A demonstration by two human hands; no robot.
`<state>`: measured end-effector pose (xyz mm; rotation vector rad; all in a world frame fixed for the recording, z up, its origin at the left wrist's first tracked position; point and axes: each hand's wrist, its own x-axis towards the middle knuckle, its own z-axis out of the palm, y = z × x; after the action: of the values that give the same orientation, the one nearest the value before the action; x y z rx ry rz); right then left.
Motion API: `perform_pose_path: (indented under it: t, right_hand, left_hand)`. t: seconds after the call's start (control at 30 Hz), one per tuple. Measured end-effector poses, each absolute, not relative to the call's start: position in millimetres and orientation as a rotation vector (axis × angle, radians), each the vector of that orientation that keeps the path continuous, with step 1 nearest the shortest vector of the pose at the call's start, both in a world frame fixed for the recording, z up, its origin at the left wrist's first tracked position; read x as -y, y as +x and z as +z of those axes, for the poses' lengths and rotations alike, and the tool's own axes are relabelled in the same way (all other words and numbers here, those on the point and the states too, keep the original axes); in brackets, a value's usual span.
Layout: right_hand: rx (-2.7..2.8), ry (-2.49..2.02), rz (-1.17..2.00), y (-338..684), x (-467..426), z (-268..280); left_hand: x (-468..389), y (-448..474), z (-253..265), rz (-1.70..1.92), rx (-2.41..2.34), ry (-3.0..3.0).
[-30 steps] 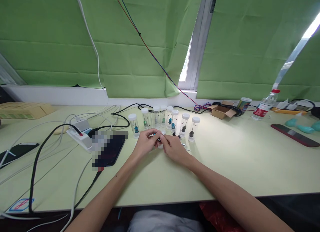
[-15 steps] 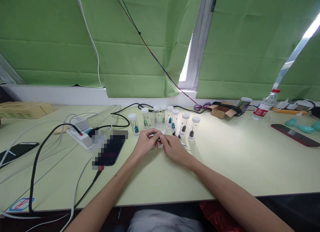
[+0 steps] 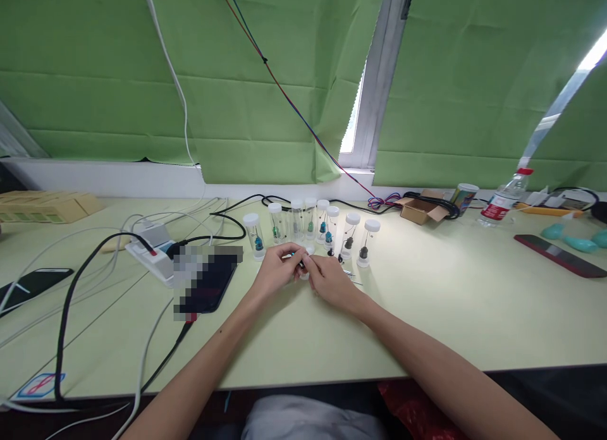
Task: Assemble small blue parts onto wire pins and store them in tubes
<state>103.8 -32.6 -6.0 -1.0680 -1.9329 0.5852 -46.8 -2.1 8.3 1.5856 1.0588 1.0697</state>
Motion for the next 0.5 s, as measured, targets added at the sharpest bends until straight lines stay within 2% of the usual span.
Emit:
perform_pose_path:
  t: [0.5]
  right_hand:
    - [1.946,-1.088,0.606,103.8,33.1,-6.0]
  left_hand:
    - [5.3,-45.5,11.5,1.056,-1.072,1.576]
